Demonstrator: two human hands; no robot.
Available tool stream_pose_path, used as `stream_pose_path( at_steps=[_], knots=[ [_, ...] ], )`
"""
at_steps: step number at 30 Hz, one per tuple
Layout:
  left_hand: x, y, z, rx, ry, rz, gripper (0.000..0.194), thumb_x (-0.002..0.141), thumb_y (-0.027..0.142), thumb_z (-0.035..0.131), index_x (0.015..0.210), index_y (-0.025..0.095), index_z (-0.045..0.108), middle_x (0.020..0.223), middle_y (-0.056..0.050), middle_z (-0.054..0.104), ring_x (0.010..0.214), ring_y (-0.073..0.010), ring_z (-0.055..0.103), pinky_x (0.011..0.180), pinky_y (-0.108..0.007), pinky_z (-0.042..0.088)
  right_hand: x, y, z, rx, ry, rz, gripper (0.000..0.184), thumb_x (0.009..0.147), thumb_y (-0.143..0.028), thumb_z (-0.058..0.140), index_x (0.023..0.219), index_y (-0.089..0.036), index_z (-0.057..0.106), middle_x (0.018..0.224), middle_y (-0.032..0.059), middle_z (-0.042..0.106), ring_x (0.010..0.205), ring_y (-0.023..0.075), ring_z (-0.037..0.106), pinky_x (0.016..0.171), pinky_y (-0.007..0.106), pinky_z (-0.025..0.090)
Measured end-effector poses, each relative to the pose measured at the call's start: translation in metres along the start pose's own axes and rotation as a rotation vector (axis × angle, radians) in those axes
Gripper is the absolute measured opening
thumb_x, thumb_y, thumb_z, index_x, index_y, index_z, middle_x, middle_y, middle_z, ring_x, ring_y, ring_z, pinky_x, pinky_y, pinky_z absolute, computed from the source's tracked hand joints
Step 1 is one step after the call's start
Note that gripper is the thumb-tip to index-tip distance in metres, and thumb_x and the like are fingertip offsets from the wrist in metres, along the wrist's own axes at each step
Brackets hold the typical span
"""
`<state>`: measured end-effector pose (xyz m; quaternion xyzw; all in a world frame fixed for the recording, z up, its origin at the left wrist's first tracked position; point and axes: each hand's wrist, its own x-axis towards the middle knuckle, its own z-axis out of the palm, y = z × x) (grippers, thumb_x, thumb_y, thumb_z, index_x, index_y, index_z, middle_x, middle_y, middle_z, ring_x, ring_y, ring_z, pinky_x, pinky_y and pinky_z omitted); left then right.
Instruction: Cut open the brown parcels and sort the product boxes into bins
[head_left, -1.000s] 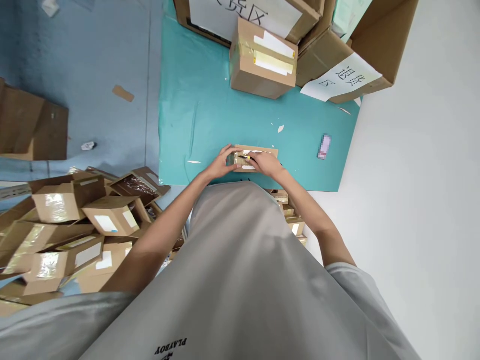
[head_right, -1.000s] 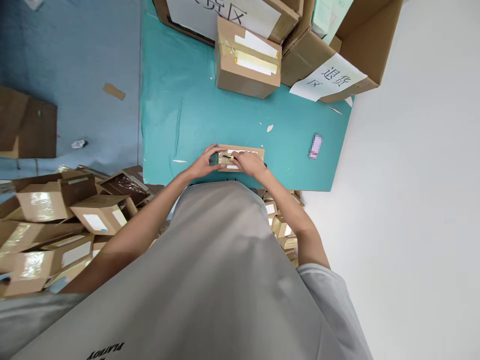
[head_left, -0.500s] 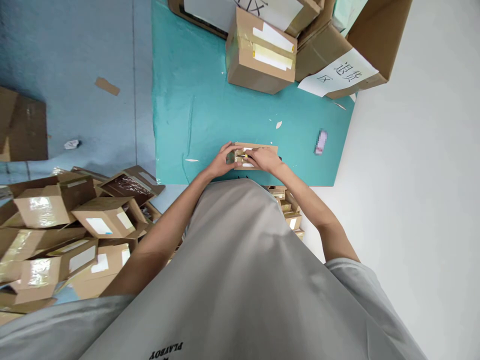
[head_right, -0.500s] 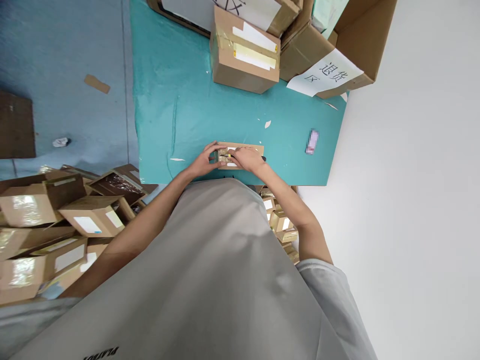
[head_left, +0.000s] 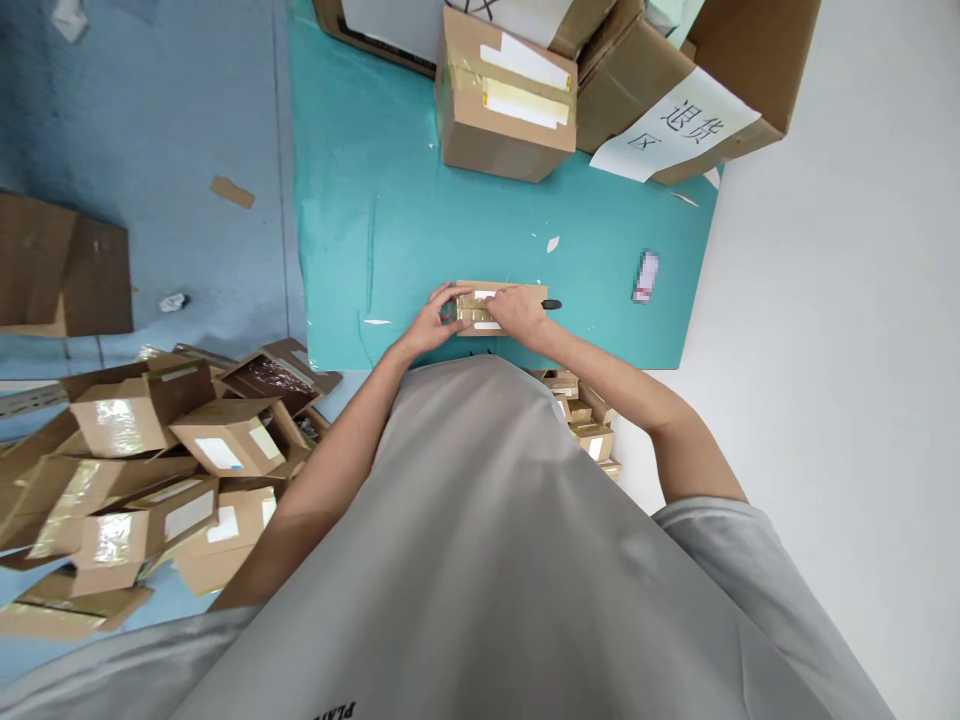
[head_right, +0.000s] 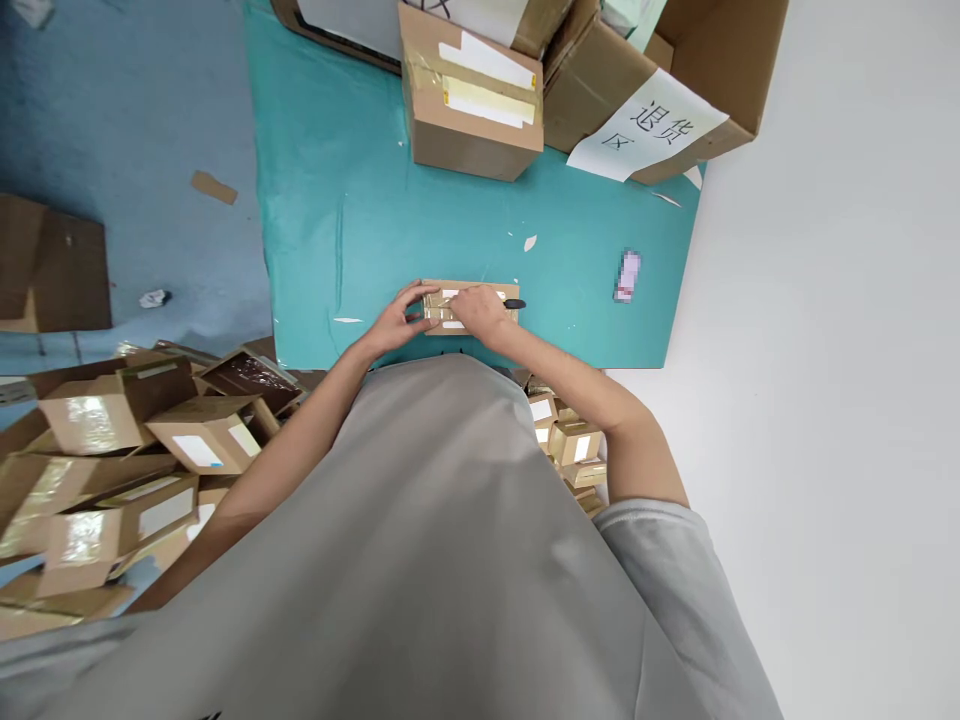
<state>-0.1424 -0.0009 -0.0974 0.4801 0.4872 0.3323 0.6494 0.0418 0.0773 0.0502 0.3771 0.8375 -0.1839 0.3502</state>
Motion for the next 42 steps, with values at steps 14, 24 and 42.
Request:
stream_pose_path(
  at_steps=[14,24,42],
  knots=[
    [0.003,0.011,0.014,-0.041,0.101,-0.075,0.075,0.081,0.037,0.083,0.153,0.031,0.065,0.18,-0.009,0.042,0.157,-0.0378,0.054,0.128,-0.057,0.051,-0.07,0.123,0.046,-0.025,0.071,0.115,0.043,0.112,-0.013,0.045,0.136,-0.014,0.08,0.116,0.0233,0.085,0.112,0.0355,0.079,0.088,0.042,0.051],
    [0.0,0.022,0.025,0.014,0.154,-0.148,0.077,0.081,0.033,0.078,0.156,0.033,0.061,0.176,-0.007,0.05,0.149,-0.0343,0.061,0.123,-0.054,0.056,-0.082,0.16,0.082,0.086,0.153,0.013,0.041,0.12,-0.037,0.045,0.14,-0.019,0.075,0.129,0.0202,0.081,0.113,0.0361,0.075,0.083,0.04,0.048],
    [-0.021,0.014,0.005,0.031,0.322,-0.23,0.074,0.08,0.038,0.075,0.153,0.035,0.061,0.171,-0.007,0.056,0.138,-0.0318,0.067,0.11,-0.047,0.064,-0.066,0.173,0.176,0.878,0.531,0.197,0.048,0.112,-0.06,0.053,0.113,-0.019,0.078,0.103,0.0106,0.082,0.095,0.0267,0.074,0.085,0.033,0.051]
  ],
)
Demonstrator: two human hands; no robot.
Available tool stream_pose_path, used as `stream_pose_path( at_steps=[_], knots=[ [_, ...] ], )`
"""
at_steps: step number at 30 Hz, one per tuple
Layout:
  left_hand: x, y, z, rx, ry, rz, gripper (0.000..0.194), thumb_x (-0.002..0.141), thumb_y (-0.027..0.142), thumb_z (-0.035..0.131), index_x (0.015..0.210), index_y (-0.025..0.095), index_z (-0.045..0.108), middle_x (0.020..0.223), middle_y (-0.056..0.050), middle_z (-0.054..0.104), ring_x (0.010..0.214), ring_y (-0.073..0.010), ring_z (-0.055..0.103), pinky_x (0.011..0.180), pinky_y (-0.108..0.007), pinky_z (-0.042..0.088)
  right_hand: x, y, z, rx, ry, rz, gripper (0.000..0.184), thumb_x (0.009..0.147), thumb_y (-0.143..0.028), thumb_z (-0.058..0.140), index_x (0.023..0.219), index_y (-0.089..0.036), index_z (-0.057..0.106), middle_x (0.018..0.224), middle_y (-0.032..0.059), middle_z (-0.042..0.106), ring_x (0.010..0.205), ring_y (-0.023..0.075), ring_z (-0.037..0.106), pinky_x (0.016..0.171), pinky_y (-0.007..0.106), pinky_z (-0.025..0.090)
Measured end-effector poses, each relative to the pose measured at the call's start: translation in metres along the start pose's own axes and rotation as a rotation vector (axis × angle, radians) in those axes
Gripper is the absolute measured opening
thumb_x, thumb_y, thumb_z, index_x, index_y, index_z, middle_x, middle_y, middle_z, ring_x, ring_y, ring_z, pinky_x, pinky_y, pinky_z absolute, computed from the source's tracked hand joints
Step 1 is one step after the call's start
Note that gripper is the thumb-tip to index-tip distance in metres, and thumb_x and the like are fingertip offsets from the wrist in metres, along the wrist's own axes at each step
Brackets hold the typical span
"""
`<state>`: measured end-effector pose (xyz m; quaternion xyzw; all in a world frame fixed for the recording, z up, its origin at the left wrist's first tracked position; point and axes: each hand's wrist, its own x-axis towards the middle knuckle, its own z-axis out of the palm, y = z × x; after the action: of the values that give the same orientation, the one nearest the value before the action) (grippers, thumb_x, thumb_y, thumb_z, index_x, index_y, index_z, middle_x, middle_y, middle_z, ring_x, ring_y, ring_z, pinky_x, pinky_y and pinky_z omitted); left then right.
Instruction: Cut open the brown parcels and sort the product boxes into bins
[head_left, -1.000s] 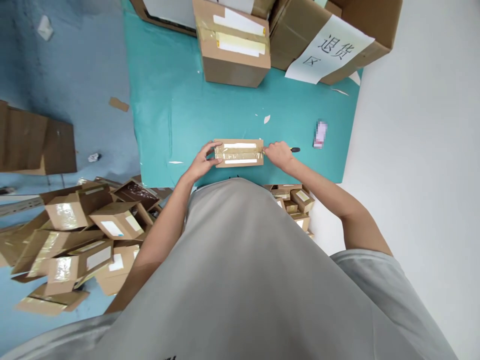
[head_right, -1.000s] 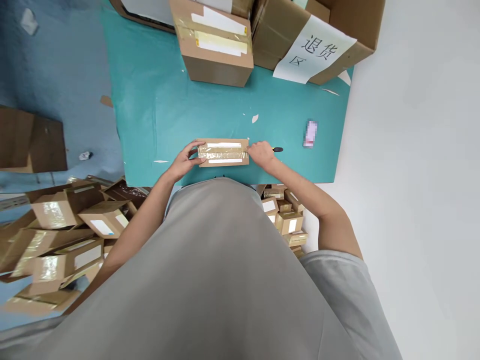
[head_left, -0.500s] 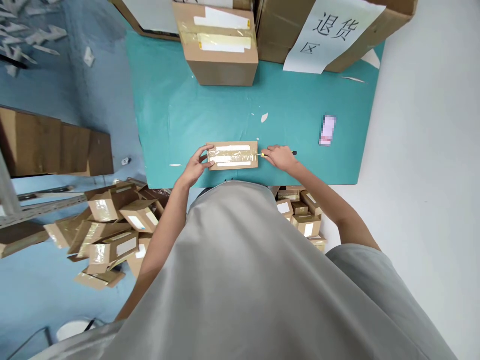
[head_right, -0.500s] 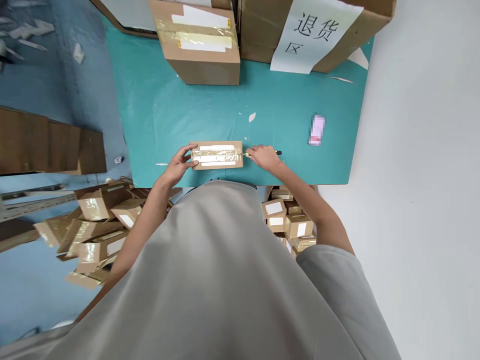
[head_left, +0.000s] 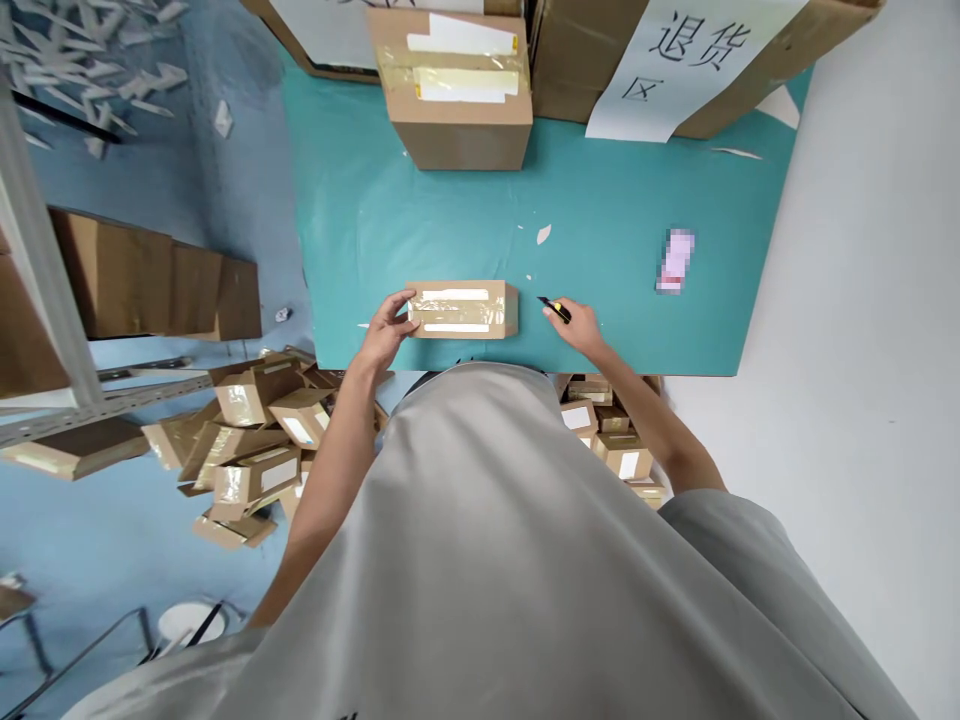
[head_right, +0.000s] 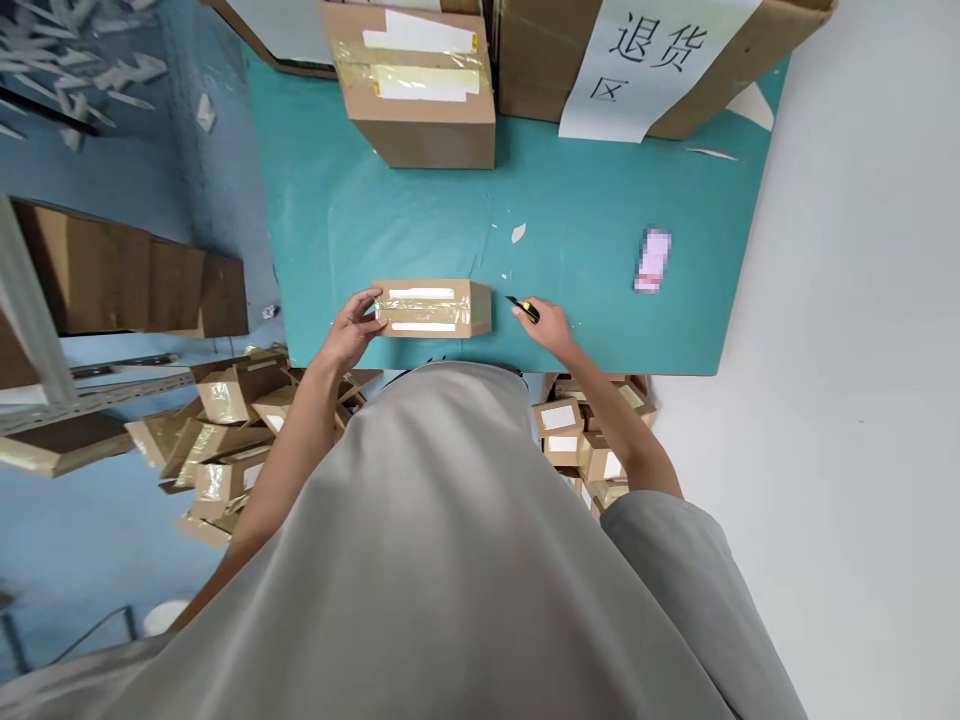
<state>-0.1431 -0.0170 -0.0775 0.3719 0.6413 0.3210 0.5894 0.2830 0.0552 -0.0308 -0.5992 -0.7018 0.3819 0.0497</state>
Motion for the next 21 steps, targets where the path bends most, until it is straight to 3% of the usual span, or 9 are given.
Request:
stream_pose_path(
  at_steps=[3,6,8,11,14,18,21],
  knots=[
    [-0.002,-0.011,-0.017,-0.112,0.092,-0.04,0.072,0.076,0.032,0.076,0.147,0.034,0.064,0.166,-0.008,0.06,0.135,-0.0299,0.068,0.104,-0.042,0.065,0.005,-0.019,0.031,0.328,-0.015,0.193,0.049,0.099,-0.069,0.071,0.099,-0.02,0.075,0.083,0.0035,0.075,0.075,0.0212,0.072,0.073,0.029,0.053],
    [-0.001,-0.02,-0.031,-0.155,0.219,-0.072,0.068,0.072,0.027,0.075,0.14,0.031,0.068,0.148,-0.01,0.07,0.13,-0.0283,0.068,0.098,-0.037,0.064,0.011,-0.052,0.058,0.577,-0.096,0.303,0.049,0.09,-0.068,0.081,0.099,-0.021,0.075,0.069,-0.0025,0.068,0.062,0.017,0.067,0.063,0.026,0.053],
    [0.002,-0.024,-0.037,-0.116,0.271,-0.065,0.063,0.073,0.026,0.074,0.136,0.029,0.071,0.133,-0.009,0.074,0.122,-0.0262,0.07,0.098,-0.036,0.062,0.012,-0.073,0.065,0.658,-0.13,0.314,0.05,0.087,-0.067,0.085,0.102,-0.02,0.076,0.062,-0.0043,0.066,0.059,0.0161,0.066,0.062,0.025,0.054],
    [0.01,-0.026,-0.037,-0.034,0.289,-0.019,0.059,0.074,0.024,0.073,0.133,0.027,0.073,0.12,-0.007,0.073,0.111,-0.0235,0.069,0.1,-0.037,0.06,0.01,-0.094,0.059,0.678,-0.13,0.316,0.052,0.082,-0.065,0.091,0.1,-0.018,0.078,0.058,-0.0048,0.065,0.057,0.0155,0.065,0.06,0.025,0.055],
    [0.025,-0.024,-0.018,0.015,0.232,0.006,0.072,0.073,0.02,0.074,0.145,0.024,0.068,0.119,-0.008,0.073,0.107,-0.0228,0.067,0.1,-0.037,0.059,0.006,-0.099,0.035,0.639,-0.048,0.313,0.05,0.079,-0.061,0.094,0.098,-0.017,0.079,0.06,-0.0043,0.066,0.056,0.0149,0.064,0.059,0.026,0.055],
    [0.05,-0.018,0.036,0.04,0.064,-0.006,0.111,0.069,0.014,0.078,0.174,0.02,0.042,0.112,-0.008,0.074,0.094,-0.02,0.065,0.1,-0.041,0.059,0.001,-0.095,-0.008,0.584,0.074,0.256,0.044,0.081,-0.053,0.09,0.105,-0.016,0.081,0.068,-0.0025,0.07,0.058,0.0144,0.065,0.06,0.026,0.056],
    [0.063,-0.012,0.074,0.041,-0.122,0.058,0.11,0.071,0.018,0.08,0.175,0.022,0.042,0.108,-0.007,0.075,0.09,-0.0206,0.067,0.102,-0.045,0.059,-0.003,-0.093,-0.032,0.498,0.122,0.233,0.04,0.084,-0.048,0.086,0.107,-0.015,0.083,0.075,-0.0004,0.074,0.059,0.0149,0.067,0.06,0.027,0.056]
  ],
)
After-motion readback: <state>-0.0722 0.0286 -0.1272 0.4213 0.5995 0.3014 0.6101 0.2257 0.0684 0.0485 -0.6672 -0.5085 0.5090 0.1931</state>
